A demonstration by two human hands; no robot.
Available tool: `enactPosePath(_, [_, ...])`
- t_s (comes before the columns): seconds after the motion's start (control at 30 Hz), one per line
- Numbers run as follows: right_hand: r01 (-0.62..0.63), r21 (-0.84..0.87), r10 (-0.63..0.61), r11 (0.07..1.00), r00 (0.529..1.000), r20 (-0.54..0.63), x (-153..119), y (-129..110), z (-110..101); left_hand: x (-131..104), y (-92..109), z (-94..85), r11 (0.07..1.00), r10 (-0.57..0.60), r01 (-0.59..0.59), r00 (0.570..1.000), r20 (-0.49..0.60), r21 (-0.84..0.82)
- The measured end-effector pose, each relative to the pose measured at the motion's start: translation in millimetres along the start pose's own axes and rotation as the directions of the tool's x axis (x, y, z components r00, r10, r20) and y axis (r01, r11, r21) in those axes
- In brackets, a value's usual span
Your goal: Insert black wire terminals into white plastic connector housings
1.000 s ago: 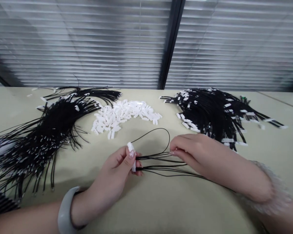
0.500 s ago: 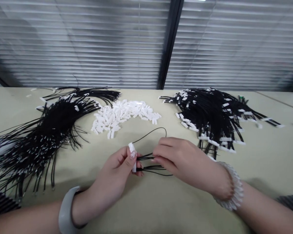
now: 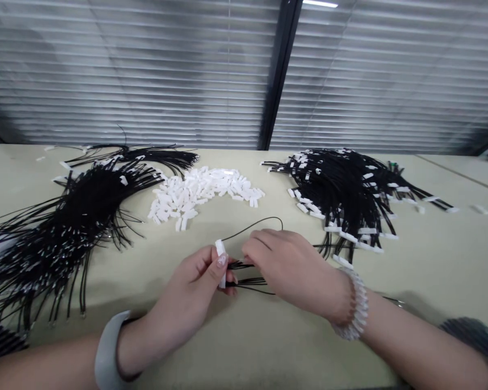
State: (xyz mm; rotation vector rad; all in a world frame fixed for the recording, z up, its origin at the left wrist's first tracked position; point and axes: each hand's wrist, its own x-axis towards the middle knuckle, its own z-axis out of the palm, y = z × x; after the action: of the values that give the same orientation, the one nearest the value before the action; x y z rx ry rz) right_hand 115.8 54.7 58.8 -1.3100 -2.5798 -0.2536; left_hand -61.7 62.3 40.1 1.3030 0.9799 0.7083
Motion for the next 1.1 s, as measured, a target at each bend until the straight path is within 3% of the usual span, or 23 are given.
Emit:
enactPosePath(0.27, [0.196,-0.282,-0.222,0.939,0.973,-0.061,0,-2,-12,1,0,-1.0,0.999,-0.004,0.004,1.000,0.006,0.037])
enactPosePath(0.33, [0.185,-0.343,-0.226,0.921,0.971,-0.082,-1,1,-16,1,0,-1.1,1.000,-0.007,0.007,1.000,0.001,0.019])
enactPosePath(0.5, [-0.045,-0.521,-0.047,0.852,0.986,-0.161,-8,25,-33,2,0,-1.1,0.998,-0.020,0.019,1.000,-0.010,-0.060])
enactPosePath(0.63, [-0.299,-0.557,0.088,0.775,0.924,-0.373,-18,49,-42,1,0,-1.1,0.999,-0.022,0.022,1.000,-0.003,-0.047])
enactPosePath(0.73, [-0.457,-0.352,0.236,0.817,0.821,-0.519,-24,61,-46,1,0,-0.9,0.996,-0.028,0.027,1.000,-0.005,-0.083])
enactPosePath(0.8, [-0.505,0.062,0.449,0.861,0.697,-0.559,-23,63,-48,1,0,-1.0,0.995,-0.027,0.026,1.000,-0.005,-0.101])
enactPosePath(0.83, [-0.453,0.340,0.567,0.824,0.635,-0.525,-21,62,-50,1,0,-1.0,0.995,-0.023,0.023,1.000,-0.001,-0.100])
enactPosePath(0.9, [-0.194,0.802,0.737,0.565,0.555,-0.385,-16,57,-54,1,-1,-0.8,0.996,-0.014,0.015,1.000,0.011,-0.083])
enactPosePath(0.97, [0.062,0.958,0.795,0.279,0.545,-0.267,-11,48,-56,2,-3,-0.1,0.998,-0.004,0.005,1.000,0.015,-0.065])
enactPosePath(1.0, [0.124,0.970,0.799,0.208,0.551,-0.241,-9,43,-57,2,-3,0.4,0.998,-0.001,0.002,1.000,0.013,-0.056])
enactPosePath(1.03, [0.133,0.972,0.787,0.192,0.572,-0.233,-7,37,-56,2,-4,1.1,0.999,-0.001,0.001,1.000,0.011,-0.048])
enactPosePath(1.1, [0.031,0.956,0.691,0.291,0.685,-0.233,-6,24,-51,2,-4,2.3,0.999,0.004,-0.003,1.000,0.016,-0.035])
